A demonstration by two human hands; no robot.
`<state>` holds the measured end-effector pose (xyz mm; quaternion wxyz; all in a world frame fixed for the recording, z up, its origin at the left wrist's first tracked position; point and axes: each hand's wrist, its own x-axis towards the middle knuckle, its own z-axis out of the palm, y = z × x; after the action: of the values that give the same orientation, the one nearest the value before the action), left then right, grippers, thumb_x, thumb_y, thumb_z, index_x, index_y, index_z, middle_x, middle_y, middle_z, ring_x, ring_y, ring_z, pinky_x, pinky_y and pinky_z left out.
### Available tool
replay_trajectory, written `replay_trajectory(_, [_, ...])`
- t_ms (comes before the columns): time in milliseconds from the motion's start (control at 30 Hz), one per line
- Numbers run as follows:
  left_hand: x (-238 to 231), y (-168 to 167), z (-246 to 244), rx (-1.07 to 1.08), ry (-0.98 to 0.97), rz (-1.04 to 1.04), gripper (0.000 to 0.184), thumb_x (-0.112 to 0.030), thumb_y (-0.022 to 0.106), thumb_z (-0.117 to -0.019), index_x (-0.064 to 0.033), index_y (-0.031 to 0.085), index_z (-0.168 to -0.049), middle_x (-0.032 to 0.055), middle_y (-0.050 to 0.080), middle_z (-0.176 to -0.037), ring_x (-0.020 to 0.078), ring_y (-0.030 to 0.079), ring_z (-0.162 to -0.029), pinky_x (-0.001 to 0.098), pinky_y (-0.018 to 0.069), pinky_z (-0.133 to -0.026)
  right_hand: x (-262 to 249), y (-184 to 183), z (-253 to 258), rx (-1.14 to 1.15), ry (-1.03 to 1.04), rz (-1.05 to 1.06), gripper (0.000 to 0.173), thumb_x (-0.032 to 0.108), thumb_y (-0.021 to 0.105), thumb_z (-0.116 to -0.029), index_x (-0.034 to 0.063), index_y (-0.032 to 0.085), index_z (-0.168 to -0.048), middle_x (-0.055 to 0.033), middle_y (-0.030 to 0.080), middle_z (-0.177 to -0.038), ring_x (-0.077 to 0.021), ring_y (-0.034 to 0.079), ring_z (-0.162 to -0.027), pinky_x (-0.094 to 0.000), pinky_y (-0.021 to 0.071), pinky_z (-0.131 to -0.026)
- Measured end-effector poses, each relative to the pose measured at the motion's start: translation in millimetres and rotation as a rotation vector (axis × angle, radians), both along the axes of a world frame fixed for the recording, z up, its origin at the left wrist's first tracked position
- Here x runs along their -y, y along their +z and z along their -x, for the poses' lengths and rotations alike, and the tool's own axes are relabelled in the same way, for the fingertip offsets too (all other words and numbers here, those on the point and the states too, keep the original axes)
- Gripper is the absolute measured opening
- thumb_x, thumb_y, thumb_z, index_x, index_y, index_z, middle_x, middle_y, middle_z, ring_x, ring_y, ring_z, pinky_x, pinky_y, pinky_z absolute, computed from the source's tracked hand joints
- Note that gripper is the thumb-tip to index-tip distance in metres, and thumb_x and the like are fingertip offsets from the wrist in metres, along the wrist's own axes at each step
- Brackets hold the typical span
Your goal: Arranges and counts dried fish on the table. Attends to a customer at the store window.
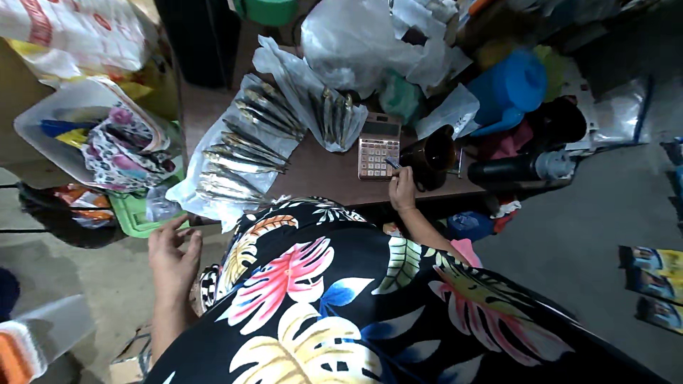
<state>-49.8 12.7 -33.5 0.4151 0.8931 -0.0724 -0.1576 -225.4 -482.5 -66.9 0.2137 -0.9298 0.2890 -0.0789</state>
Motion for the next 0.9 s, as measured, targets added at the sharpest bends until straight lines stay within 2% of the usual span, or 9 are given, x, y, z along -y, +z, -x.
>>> replay_trajectory(133, [1,1,-4,0.001,-0.012,-0.013,0.048,-0.015,0.059,-0.0981,0.0037,0.052,-0.141,0.0329,0.048,-0.138,0.0361,0.062,-0.107,0.047,0.053,-0.092,4,-2,-2,0.032,0.0,0.014,0.029,0.007,0.044,-0.0972,-0.0113,0.061,-0.113,-0.0303,0.06,-0.119,-0.044,0.065,-0.106,-0.0541,0.0563,-0.086])
replay_trajectory(333, [2,2,-5,-0.006,-0.002,-0.016,0.047,-0.015,0.059,-0.0982,0.0016,0.052,-0.142,0.0314,0.048,-0.14,0.0362,0.063,-0.109,0.0481,0.0533,-0.092,13,-1,-9,0.047,-0.014,0.01,0.031,0.009,0.043,-0.0987,-0.0122,0.061,-0.114,-0.0312,0.06,-0.119,-0.0441,0.064,-0.109,-0.0528,0.0543,-0.093])
replay_trajectory(433, [0,2,-5,-0.009,0.009,-0.018,0.047,-0.015,0.059,-0.0985,0.0005,0.052,-0.142,0.0304,0.048,-0.142,0.0369,0.063,-0.112,0.0503,0.0536,-0.094,13,3,-15,0.041,-0.04,0.014,0.032,0.01,0.043,-0.0974,-0.0115,0.06,-0.113,-0.0316,0.06,-0.121,-0.0437,0.064,-0.11,-0.053,0.0541,-0.093])
replay_trajectory(533, [-1,1,-4,0.0,0.01,0.015,0.047,-0.014,0.059,-0.0986,0.0027,0.051,-0.142,0.0307,0.047,-0.144,0.0364,0.063,-0.115,0.0482,0.0545,-0.096,2,18,-31,0.096,-0.01,0.041,0.029,0.007,0.046,-0.0964,-0.0131,0.061,-0.11,-0.0326,0.062,-0.115,-0.0443,0.066,-0.103,-0.0529,0.0555,-0.089])
replay_trajectory(600, [-1,1,-3,0.008,0.016,0.027,0.047,-0.014,0.059,-0.0983,0.0026,0.052,-0.141,0.0308,0.047,-0.144,0.0352,0.063,-0.115,0.0476,0.0547,-0.096,-11,28,-50,0.133,0.072,0.039,0.025,0.005,0.05,-0.0962,-0.0132,0.063,-0.109,-0.031,0.064,-0.111,-0.0415,0.069,-0.097,-0.0496,0.0579,-0.084])
replay_trajectory(700, [0,1,-3,0.008,0.02,0.029,0.046,-0.013,0.059,-0.0981,0.0026,0.053,-0.141,0.0305,0.047,-0.143,0.0358,0.063,-0.115,0.0487,0.0537,-0.096,-32,41,-94,0.157,0.193,-0.004,0.022,0.006,0.059,-0.0973,-0.0101,0.067,-0.11,-0.0271,0.068,-0.108,-0.0362,0.07,-0.092,-0.0458,0.0592,-0.083])
replay_trajectory(767, [2,3,-3,0.015,0.02,0.034,0.046,-0.013,0.06,-0.0978,0.003,0.053,-0.14,0.0296,0.048,-0.143,0.0349,0.062,-0.116,0.048,0.0536,-0.097,-42,46,-129,0.142,0.258,-0.034,0.022,0.007,0.058,-0.0984,-0.0077,0.068,-0.111,-0.0244,0.068,-0.11,-0.0341,0.07,-0.096,-0.0442,0.0586,-0.086])
replay_trajectory(867, [1,3,-2,0.032,0.017,0.049,0.045,-0.014,0.061,-0.0981,0.0018,0.054,-0.14,0.028,0.049,-0.143,0.0338,0.062,-0.117,0.0472,0.0541,-0.097,-50,42,-176,0.085,0.296,0.025,0.024,0.011,0.056,-0.1015,-0.0036,0.07,-0.115,-0.0213,0.07,-0.115,-0.0355,0.068,-0.111,-0.0462,0.0561,-0.097])
replay_trajectory(900, [-1,3,-2,0.035,0.017,0.049,0.045,-0.014,0.06,-0.0983,0.001,0.054,-0.14,0.0272,0.05,-0.142,0.0336,0.062,-0.117,0.0471,0.0541,-0.097,-52,41,-190,0.038,0.284,0.045,0.028,0.014,0.055,-0.1023,-0.0024,0.068,-0.121,-0.021,0.068,-0.121,-0.0358,0.065,-0.117,-0.0468,0.0539,-0.101])
